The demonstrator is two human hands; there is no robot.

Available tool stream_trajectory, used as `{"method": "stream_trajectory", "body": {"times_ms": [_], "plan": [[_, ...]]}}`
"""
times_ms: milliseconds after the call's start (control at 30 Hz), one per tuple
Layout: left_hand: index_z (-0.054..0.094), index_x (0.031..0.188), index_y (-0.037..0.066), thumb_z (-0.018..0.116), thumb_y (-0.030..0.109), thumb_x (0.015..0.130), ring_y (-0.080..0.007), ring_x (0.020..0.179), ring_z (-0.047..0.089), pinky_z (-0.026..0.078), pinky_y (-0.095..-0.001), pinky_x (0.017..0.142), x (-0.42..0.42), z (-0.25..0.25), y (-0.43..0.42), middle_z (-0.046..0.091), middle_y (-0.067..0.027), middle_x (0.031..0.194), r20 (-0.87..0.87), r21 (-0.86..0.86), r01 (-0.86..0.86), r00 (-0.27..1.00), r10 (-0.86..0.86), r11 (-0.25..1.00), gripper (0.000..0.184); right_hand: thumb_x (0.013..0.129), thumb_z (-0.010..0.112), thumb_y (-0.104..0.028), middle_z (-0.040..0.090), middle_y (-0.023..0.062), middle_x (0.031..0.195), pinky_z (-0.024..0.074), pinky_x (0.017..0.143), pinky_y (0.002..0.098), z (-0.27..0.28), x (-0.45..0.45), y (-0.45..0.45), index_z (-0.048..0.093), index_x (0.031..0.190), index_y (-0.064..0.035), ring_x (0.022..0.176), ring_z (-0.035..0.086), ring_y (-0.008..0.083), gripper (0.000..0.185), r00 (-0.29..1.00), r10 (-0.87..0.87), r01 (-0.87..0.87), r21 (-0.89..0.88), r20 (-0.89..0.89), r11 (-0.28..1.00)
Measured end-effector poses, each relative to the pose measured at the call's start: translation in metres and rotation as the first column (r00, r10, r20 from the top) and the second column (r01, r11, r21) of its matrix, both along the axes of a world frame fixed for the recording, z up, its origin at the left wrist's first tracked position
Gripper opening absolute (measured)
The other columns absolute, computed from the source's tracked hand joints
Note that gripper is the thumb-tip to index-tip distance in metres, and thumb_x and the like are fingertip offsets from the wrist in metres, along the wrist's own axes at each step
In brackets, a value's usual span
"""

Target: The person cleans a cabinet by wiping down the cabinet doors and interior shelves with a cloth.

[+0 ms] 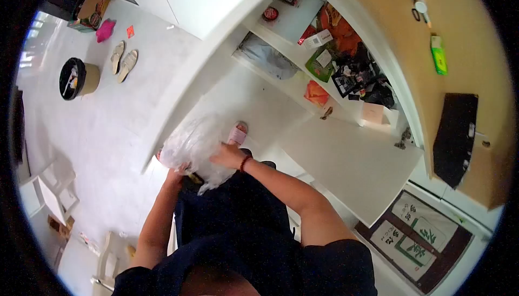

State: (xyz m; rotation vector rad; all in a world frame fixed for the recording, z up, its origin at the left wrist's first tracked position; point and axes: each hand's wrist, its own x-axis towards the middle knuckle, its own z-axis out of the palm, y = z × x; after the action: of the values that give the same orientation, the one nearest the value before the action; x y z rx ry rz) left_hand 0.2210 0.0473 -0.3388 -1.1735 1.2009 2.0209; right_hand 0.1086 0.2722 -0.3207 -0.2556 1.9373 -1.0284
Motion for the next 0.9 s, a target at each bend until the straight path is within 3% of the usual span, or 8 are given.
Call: {"method": "stream_trajectory", "body": {"times_ms": [133, 167, 200, 267, 333, 433, 667, 900], "plan": [[0.049, 0.124, 0.004, 0.061, 0.022, 0.086, -0.0205, 0.099, 0.058, 0.049, -0.0356, 0.083, 0.030, 0.018, -0.092, 0.059, -0.0074, 0.110, -0.090, 0.164, -0.138, 0.984, 0.154, 0.977, 0.044, 0.074, 0.069, -0.042, 0.065, 0.0172, 0.081, 0.0495, 0.070, 0.0366, -0.030, 0.045, -0.085, 0.059, 0.092, 0.0003, 0.077, 0.064, 0.0293, 0.047, 0.993, 0.043, -0.036, 0.067, -0.114, 0.997], [0.050, 0.123, 0.004, 0.062, 0.022, 0.086, -0.0208, 0.098, 0.058, 0.049, -0.0360, 0.083, 0.043, 0.021, -0.116, 0.060, -0.0070, 0.108, -0.097, 0.195, -0.177, 0.975, 0.199, 0.965, 0.043, 0.074, 0.069, -0.041, 0.065, 0.0152, 0.078, 0.0492, 0.068, 0.0362, -0.024, 0.051, -0.108, 0.060, 0.089, -0.0005, 0.075, 0.063, 0.0284, 0.044, 1.000, -0.027, 0.027, 0.056, -0.003, 0.998], [0.052, 0.119, 0.004, 0.064, 0.022, 0.085, -0.0199, 0.095, 0.059, 0.051, -0.0350, 0.080, 0.072, -0.009, -0.145, 0.061, -0.0062, 0.101, -0.062, 0.179, -0.244, 0.964, 0.258, 0.953, 0.040, 0.074, 0.070, -0.040, 0.065, 0.0144, 0.075, 0.0489, 0.067, 0.0364, -0.009, 0.050, -0.137, 0.060, 0.085, -0.0013, 0.074, 0.063, 0.0270, 0.041, 0.996, -0.077, 0.075, 0.063, 0.034, 0.995], [0.052, 0.119, 0.003, 0.066, 0.023, 0.085, -0.0192, 0.094, 0.059, 0.051, -0.0338, 0.079, 0.059, 0.049, -0.191, 0.061, -0.0060, 0.101, -0.076, 0.170, -0.233, 0.966, 0.248, 0.957, 0.041, 0.074, 0.071, -0.037, 0.062, 0.0130, 0.071, 0.0481, 0.063, 0.0366, 0.050, 0.037, -0.206, 0.061, 0.075, -0.0025, 0.069, 0.062, 0.0226, 0.036, 1.000, 0.009, -0.007, 0.174, -0.011, 0.985], [0.049, 0.123, 0.001, 0.065, 0.029, 0.086, -0.0167, 0.087, 0.058, 0.051, -0.0296, 0.075, 0.075, 0.035, -0.230, 0.059, -0.0045, 0.099, -0.020, 0.044, -0.416, 0.909, 0.417, 0.908, 0.049, 0.076, 0.071, -0.034, 0.060, 0.0080, 0.069, 0.0464, 0.057, 0.0338, -0.027, 0.053, -0.232, 0.059, 0.083, 0.0001, 0.062, 0.054, 0.0132, 0.036, 0.994, -0.074, 0.070, -0.041, -0.078, 0.997], [0.046, 0.130, 0.006, 0.060, 0.047, 0.087, -0.0193, 0.093, 0.056, 0.049, -0.0342, 0.081, 0.073, 0.069, -0.274, 0.053, -0.0118, 0.112, -0.195, 0.177, -0.498, 0.827, 0.527, 0.849, 0.061, 0.079, 0.070, -0.029, 0.058, 0.0024, 0.070, 0.0440, 0.055, 0.0287, 0.009, 0.033, -0.296, 0.058, 0.083, -0.0003, 0.063, 0.051, 0.0085, 0.032, 0.970, -0.227, 0.234, -0.088, 0.085, 0.968], [0.047, 0.128, 0.008, 0.063, 0.048, 0.084, -0.0265, 0.101, 0.056, 0.048, -0.0420, 0.089, 0.070, 0.057, -0.390, 0.052, -0.0120, 0.115, -0.134, 0.222, -0.939, 0.239, 0.962, 0.264, 0.061, 0.081, 0.068, -0.032, 0.051, -0.0002, 0.067, 0.0385, 0.050, 0.0260, 0.011, -0.063, -0.493, 0.055, 0.080, -0.0045, 0.058, 0.046, 0.0088, 0.030, 0.923, -0.301, 0.342, -0.152, 0.241, 0.927], [0.047, 0.126, 0.008, 0.060, 0.043, 0.088, -0.0253, 0.097, 0.058, 0.050, -0.0429, 0.087, 0.077, 0.032, -0.441, 0.059, -0.0097, 0.101, -0.060, 0.201, -0.971, 0.117, 0.991, 0.127, 0.053, 0.075, 0.066, -0.050, 0.055, 0.0059, 0.075, 0.0418, 0.050, 0.0300, -0.046, -0.163, -0.698, 0.055, 0.096, -0.0027, 0.058, 0.050, 0.0166, 0.053, 0.977, -0.202, 0.206, -0.070, 0.061, 0.976]]}}
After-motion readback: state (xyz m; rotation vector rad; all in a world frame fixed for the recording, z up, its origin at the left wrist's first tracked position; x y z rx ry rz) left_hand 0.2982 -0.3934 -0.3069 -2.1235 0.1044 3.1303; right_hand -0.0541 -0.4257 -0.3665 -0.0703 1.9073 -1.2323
